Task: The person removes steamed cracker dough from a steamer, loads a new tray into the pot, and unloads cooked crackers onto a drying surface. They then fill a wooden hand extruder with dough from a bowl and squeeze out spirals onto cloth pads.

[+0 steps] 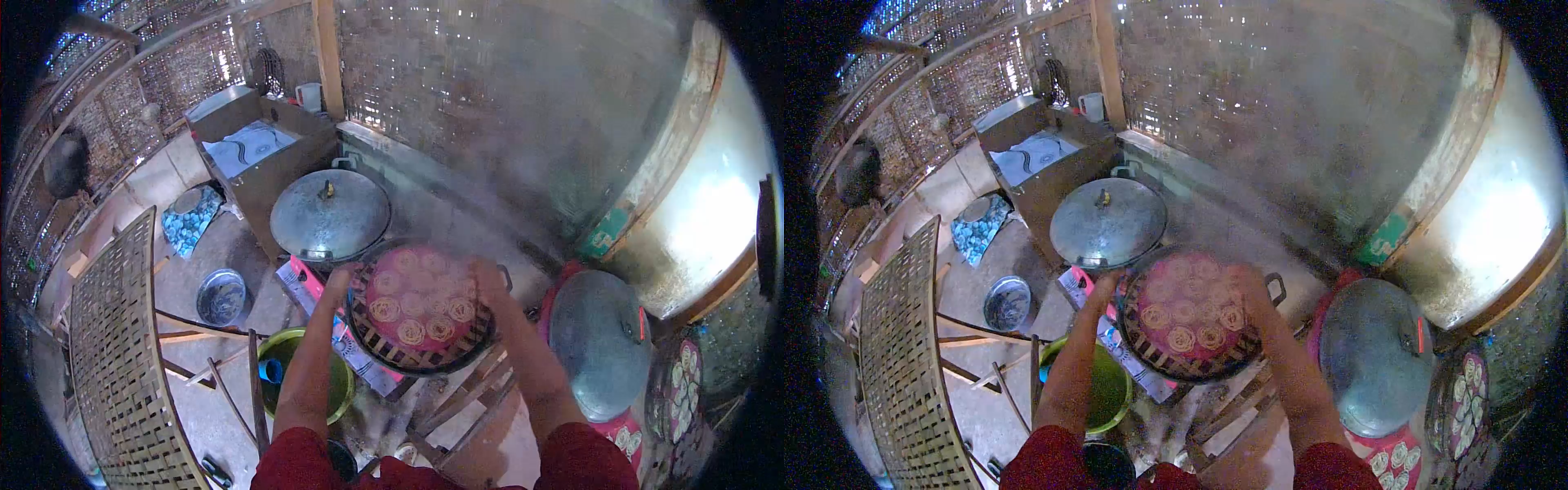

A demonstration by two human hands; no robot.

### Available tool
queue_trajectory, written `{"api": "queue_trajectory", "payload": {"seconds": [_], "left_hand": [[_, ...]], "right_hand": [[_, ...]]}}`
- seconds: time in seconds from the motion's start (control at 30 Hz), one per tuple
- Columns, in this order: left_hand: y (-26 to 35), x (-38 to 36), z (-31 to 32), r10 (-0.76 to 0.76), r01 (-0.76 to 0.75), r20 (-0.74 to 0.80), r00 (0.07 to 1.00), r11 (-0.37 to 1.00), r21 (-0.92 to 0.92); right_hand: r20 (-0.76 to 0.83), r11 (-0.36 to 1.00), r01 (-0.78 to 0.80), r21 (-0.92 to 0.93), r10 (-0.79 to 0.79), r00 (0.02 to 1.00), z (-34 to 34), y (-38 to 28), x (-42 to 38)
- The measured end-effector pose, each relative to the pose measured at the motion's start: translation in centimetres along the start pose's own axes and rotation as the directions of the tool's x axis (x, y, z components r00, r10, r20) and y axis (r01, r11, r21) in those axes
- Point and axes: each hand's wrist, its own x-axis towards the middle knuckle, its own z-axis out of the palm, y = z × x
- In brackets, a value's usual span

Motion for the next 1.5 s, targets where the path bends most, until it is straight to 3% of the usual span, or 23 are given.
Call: {"api": "queue_trajectory", "payload": {"seconds": [0.03, 0.1, 0.2, 0.27, 0.33, 0.37, 0.43, 0.53, 0.6, 0.67, 0.77, 0.8, 0.83, 0.9, 1.1, 1.2, 1.3, 1.5], "left_hand": [[-0.7, 0.8, -0.1, -0.008, 0.014, 0.031, 0.999, 0.979, -0.205], [1.1, -0.9, 1.2, 0.017, -0.023, -0.030, 0.999, 0.977, -0.212], [5.9, -3.5, 2.1, 0.152, -0.165, -0.085, 0.985, 0.971, -0.174], [8.0, -5.2, 1.2, 0.245, -0.255, -0.090, 0.965, 0.959, -0.123], [10.4, -6.7, -0.6, 0.639, -0.609, -0.072, 0.766, 0.756, 0.239], [12.4, -8.6, -0.9, 0.639, -0.606, -0.080, 0.765, 0.757, 0.245], [18.6, -14.1, -1.8, 0.367, -0.386, -0.151, 0.918, 0.914, -0.126], [24.8, -22.8, -2.8, 0.418, -0.432, -0.146, 0.896, 0.898, -0.078], [28.5, -30.0, -2.4, 0.394, -0.432, -0.221, 0.892, 0.887, -0.162], [31.6, -37.2, -2.6, 0.510, -0.544, -0.222, 0.831, 0.829, -0.128], [36.4, -48.3, -2.6, 0.549, -0.572, -0.278, 0.788, 0.820, 0.000], [37.7, -50.6, -4.4, 0.544, -0.548, -0.220, 0.810, 0.835, 0.049], [36.8, -53.2, -1.4, 0.526, -0.544, -0.337, 0.781, 0.838, 0.047], [38.1, -57.2, -0.9, 0.437, -0.449, -0.351, 0.828, 0.892, 0.052], [43.4, -60.8, -0.8, 0.345, -0.356, -0.464, 0.816, 0.932, 0.066], [42.6, -63.5, -1.9, 0.378, -0.400, -0.491, 0.785, 0.914, 0.063], [42.9, -67.6, -2.1, 0.421, -0.439, -0.488, 0.764, 0.895, 0.085], [41.8, -71.9, 1.7, 0.473, -0.435, -0.604, 0.642, 0.873, 0.221]], "right_hand": [[0.002, 1.000, 0.007, -0.002, -0.007, 1.000, 0.3, -2.6, -0.4], [-0.387, 0.964, -0.229, -0.133, 0.162, 0.908, 0.5, -6.5, -1.1], [-0.345, 0.999, -0.032, 0.001, 0.030, 0.938, -3.9, -7.1, -0.7], [-0.344, 0.998, 0.051, -0.026, -0.057, 0.937, -4.3, -10.5, -1.8], [-0.286, 0.980, 0.181, -0.086, -0.198, 0.937, -2.8, -16.0, -4.1], [-0.226, 0.966, 0.227, -0.123, -0.250, 0.942, -1.6, -19.1, -6.1], [-0.126, 0.945, 0.308, -0.112, -0.321, 0.939, 0.3, -24.4, -9.3], [-0.034, 0.935, 0.335, -0.118, -0.341, 0.940, 2.5, -32.1, -15.2], [0.040, 0.875, 0.427, -0.227, -0.430, 0.902, 2.1, -35.6, -17.6], [0.096, 0.864, 0.462, -0.200, -0.452, 0.887, 3.8, -40.2, -23.6], [0.133, 0.809, 0.575, -0.118, -0.561, 0.817, 4.2, -45.0, -29.3], [0.164, 0.795, 0.598, -0.099, -0.580, 0.798, 4.3, -46.6, -31.3], [0.180, 0.818, 0.566, -0.101, -0.544, 0.819, 3.0, -46.7, -31.8], [0.168, 0.856, 0.516, -0.015, -0.507, 0.846, 3.2, -49.0, -33.0], [0.257, 0.925, 0.367, 0.097, -0.379, 0.889, 2.7, -55.0, -30.6], [0.466, 0.964, 0.242, 0.107, -0.263, 0.845, 3.2, -56.0, -29.5], [0.590, 0.966, 0.220, 0.135, -0.257, 0.765, 3.9, -55.8, -30.7], [0.660, 0.968, 0.122, 0.220, -0.240, 0.712, 4.3, -52.7, -31.2]]}}
